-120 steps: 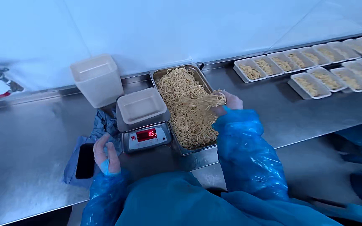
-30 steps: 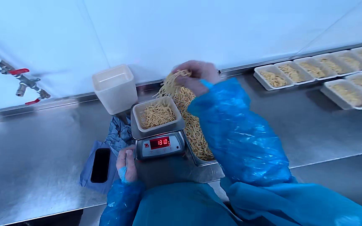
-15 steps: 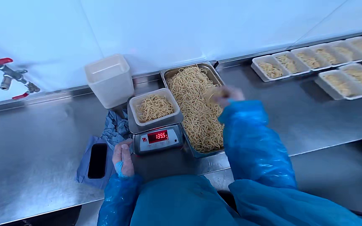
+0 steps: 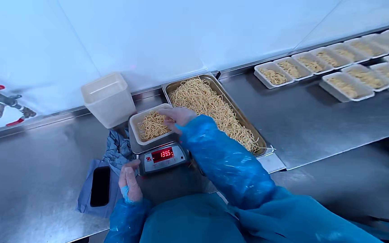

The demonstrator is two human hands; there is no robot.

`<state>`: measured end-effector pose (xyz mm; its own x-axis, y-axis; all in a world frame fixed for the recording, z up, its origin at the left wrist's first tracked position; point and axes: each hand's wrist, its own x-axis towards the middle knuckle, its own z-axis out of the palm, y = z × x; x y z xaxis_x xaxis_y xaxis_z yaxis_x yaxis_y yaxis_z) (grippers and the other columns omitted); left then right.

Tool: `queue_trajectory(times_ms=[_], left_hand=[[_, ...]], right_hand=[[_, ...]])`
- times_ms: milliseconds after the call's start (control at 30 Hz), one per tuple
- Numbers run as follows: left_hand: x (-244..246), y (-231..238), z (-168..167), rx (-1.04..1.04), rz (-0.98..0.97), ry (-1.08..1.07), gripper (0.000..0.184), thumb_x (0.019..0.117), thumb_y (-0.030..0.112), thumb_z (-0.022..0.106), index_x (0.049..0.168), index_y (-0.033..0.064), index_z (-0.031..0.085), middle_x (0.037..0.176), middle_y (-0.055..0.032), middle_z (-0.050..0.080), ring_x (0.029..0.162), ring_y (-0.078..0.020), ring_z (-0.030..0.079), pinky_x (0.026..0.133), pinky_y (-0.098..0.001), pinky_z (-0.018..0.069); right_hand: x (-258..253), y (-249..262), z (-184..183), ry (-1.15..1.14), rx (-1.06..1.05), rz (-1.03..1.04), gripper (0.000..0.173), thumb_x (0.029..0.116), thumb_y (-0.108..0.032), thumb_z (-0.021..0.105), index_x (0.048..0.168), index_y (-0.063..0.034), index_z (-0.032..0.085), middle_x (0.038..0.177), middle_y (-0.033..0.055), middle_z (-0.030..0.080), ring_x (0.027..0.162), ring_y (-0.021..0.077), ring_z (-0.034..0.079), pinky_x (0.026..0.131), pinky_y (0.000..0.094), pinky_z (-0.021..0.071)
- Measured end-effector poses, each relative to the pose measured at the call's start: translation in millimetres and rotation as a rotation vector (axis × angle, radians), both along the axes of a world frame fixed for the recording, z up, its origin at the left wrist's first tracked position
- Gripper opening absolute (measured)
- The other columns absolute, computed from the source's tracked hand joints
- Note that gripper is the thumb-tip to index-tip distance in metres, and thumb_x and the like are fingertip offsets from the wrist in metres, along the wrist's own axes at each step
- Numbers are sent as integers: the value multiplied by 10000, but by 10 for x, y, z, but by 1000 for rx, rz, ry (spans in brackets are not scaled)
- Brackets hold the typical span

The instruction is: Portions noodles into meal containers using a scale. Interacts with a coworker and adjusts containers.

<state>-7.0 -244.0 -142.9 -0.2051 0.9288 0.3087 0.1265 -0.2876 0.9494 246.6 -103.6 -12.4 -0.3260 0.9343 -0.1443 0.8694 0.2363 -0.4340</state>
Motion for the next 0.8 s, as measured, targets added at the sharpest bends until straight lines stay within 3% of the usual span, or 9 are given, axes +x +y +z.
queue_trajectory(times_ms=[67,100,167,233,333,500,633,700,800], left_hand=[[-4,-12,34,-5,4,6,501,1056,297,338,1022,-50,698,1044,-125,714,1005,-195,687,934,-372,568],[-10,-21,43,-4,8,4,491,1056,286,341,1026,-50,698,1045,-128,717,1005,-200,689,935,-376,568],[-19,-24,65,-3,20,-1,477,1056,272,347,1031,-49,699,1047,-125,721,1003,-195,694,932,-370,571],[-14,-27,86,-11,34,-12,473,1055,286,367,1030,-46,702,1043,-115,724,1003,-183,694,934,-356,570],[18,-34,102,-13,44,-16,460,1046,285,381,1024,-45,700,1032,-113,727,999,-176,694,929,-347,568],[71,-44,87,26,25,-36,417,1046,275,418,964,-10,711,1006,-85,723,977,-163,692,912,-331,573],[71,-63,64,22,10,-23,400,1047,273,418,989,2,706,1027,-66,711,976,-139,671,906,-326,560],[82,-58,67,7,-12,-41,380,1046,252,408,1021,4,695,1047,-59,712,975,-134,668,896,-319,559],[140,-59,161,-82,-79,-101,378,1045,215,389,1213,-37,614,1039,-75,740,942,-155,710,875,-335,589]], right_hand=[[-97,179,-80,-130,-101,15,536,1058,-271,552,1576,-305,420,1317,161,670,1201,387,647,979,640,504],[-101,245,-105,-161,-127,38,509,1060,-250,543,1560,-272,452,1328,168,662,1223,388,634,1000,636,493],[-86,291,-146,-144,-77,62,348,1044,-193,553,1379,-187,649,1297,133,688,1223,347,642,1014,614,496],[-35,263,-201,7,60,69,247,1030,-162,576,1214,-139,739,1235,113,714,1158,312,677,991,583,524],[72,140,-168,329,272,-31,206,1006,-120,599,1132,-78,757,1137,145,732,961,302,713,883,540,568],[434,-118,161,591,442,-305,225,1003,-138,611,1164,-35,729,1075,131,740,857,178,702,814,374,589],[1035,-272,-15,663,526,-444,285,1012,-204,593,1197,-10,690,1081,127,722,869,118,685,791,314,583],[1279,-421,-244,543,408,-545,280,1015,-189,582,1215,-22,684,1108,151,714,933,193,693,853,392,579],[1648,-822,-638,224,123,-542,333,1000,-61,581,1318,-82,677,1272,242,670,1124,435,663,980,655,507]])
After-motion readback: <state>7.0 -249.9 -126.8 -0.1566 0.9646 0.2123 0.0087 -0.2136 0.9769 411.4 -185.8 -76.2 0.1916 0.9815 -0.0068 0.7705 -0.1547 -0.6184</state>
